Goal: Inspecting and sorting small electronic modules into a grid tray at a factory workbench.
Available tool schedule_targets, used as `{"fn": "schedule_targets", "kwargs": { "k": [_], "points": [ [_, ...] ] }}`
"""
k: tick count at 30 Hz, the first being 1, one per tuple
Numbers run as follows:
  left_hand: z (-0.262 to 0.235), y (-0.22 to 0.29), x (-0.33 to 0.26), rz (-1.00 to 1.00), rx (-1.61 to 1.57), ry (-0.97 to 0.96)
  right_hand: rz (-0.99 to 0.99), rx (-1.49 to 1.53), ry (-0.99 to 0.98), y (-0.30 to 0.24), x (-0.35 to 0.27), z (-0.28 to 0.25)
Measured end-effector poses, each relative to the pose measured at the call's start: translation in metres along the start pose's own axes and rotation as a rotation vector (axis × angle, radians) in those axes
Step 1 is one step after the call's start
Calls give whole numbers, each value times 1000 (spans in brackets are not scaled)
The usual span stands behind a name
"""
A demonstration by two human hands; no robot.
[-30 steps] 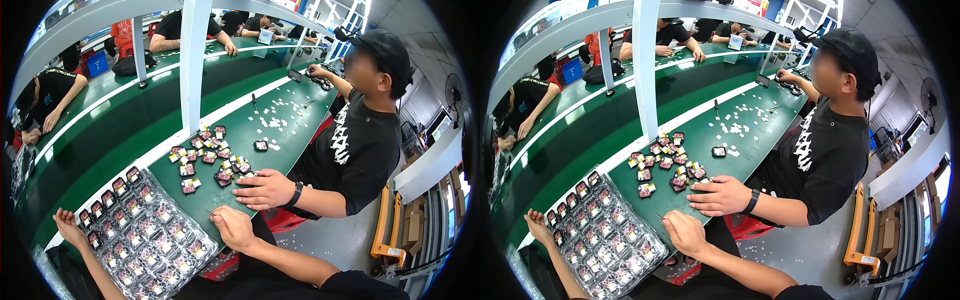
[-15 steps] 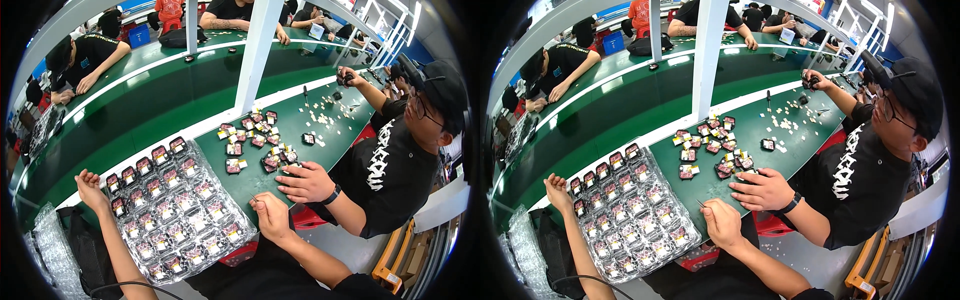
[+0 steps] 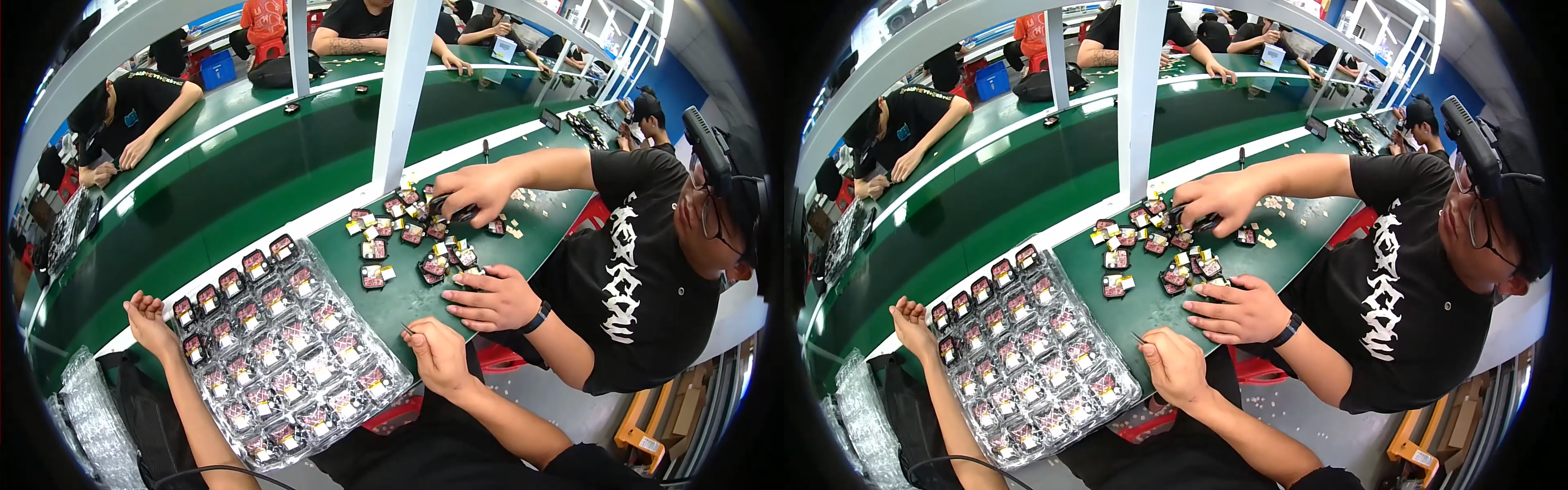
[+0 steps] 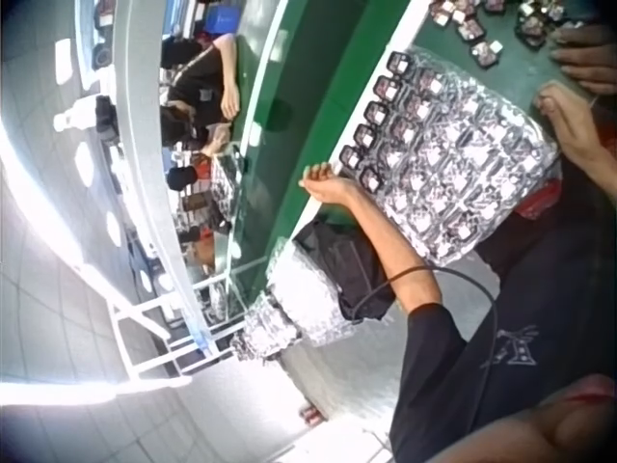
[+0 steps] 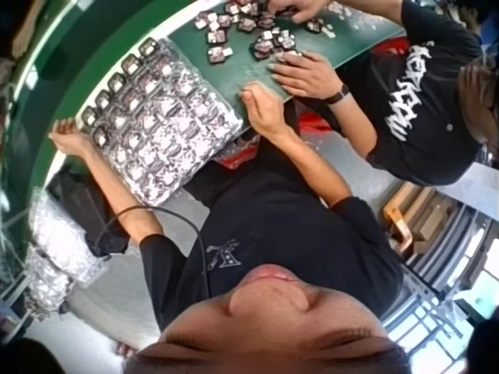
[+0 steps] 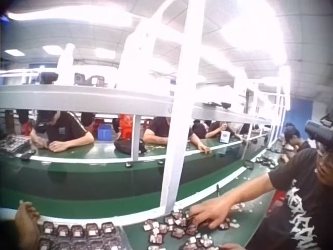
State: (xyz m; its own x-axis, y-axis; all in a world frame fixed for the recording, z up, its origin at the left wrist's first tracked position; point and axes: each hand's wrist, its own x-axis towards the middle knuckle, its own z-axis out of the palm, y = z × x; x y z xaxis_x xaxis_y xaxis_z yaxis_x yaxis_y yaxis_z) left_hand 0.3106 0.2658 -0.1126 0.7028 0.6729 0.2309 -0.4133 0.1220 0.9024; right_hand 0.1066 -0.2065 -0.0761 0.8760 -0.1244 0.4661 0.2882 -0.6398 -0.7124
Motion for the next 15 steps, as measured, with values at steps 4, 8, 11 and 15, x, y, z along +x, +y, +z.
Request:
{"fn": "schedule_targets", "kwargs": {
  "k": [4,8,11,15],
  "points": [
    [3,-4,0,-13,-9,8,-19,-28,5,1,-2,-3],
    [1,-2,1,-8,0,-6,-18,1,-25,-2,0,-7],
    [1,-2,0,-17,-5,16,15,108,-63,-5,2,-12],
    [1,-2,1,-22,4,18,62,182,-78,-14,5,-25]
  ]
}}
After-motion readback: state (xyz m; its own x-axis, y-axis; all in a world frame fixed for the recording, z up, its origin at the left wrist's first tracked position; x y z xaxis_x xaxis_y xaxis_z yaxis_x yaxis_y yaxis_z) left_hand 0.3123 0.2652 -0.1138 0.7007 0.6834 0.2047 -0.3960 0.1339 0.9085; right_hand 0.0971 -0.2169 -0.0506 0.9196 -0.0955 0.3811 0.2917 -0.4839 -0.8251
